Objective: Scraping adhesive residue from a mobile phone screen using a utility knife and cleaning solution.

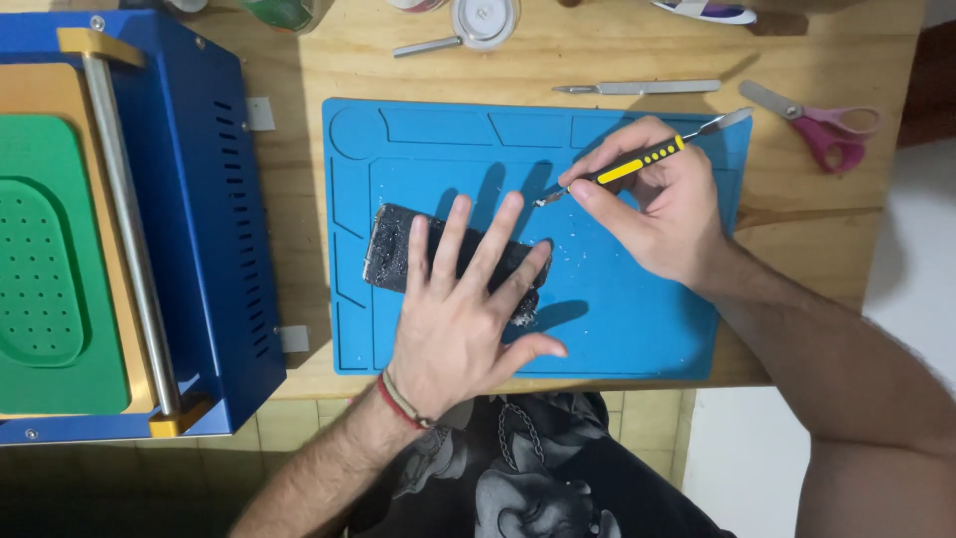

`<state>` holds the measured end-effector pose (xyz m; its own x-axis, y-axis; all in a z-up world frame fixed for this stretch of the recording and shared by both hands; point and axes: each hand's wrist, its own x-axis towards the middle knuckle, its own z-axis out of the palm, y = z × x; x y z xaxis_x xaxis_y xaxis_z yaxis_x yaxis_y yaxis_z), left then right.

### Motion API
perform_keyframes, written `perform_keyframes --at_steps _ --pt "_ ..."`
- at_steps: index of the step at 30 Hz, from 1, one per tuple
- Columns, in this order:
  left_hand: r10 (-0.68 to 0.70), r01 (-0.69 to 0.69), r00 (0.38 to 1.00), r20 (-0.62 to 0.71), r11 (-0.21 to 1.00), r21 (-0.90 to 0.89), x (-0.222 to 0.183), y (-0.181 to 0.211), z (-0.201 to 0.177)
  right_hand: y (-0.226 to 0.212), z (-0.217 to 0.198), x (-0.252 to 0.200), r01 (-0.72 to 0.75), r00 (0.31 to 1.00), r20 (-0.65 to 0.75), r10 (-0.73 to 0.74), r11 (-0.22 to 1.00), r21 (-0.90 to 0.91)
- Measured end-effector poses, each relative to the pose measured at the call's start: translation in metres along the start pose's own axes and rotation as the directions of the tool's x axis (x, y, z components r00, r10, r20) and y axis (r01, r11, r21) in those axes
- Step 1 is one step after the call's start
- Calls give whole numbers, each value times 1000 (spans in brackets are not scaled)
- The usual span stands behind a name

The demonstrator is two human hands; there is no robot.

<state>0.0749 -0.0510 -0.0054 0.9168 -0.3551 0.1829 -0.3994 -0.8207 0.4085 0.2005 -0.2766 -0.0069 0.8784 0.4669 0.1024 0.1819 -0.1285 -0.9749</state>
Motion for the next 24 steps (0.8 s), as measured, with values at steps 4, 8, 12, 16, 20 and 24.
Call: perform_keyframes --at_steps 4,8,12,16,20,24 --pt "-5 5 1000 -9 1000 12 -2 8 -4 2 0 -1 -7 1000 -3 7 1000 26" --pt "-27 27 1000 -3 999 36 -7 13 -4 2 -1 0 -11 1000 8 10 999 35" --pt "-20 19 999 25 998 53 -4 4 -5 3 1 -1 7 1000 5 -7 1000 10" --pt "-62 55 995 -77 995 -84 -20 -3 -19 6 -2 -2 -9 1000 -26 10 999 50" --pt "-37 -26 939 -342 984 -177 -54 -17 -14 13 -1 -5 -42 998 -47 49 991 129" --pt "27 -68 942 -335 991 -112 -87 -23 -3 17 -1 -4 -11 1000 -23 14 989 146"
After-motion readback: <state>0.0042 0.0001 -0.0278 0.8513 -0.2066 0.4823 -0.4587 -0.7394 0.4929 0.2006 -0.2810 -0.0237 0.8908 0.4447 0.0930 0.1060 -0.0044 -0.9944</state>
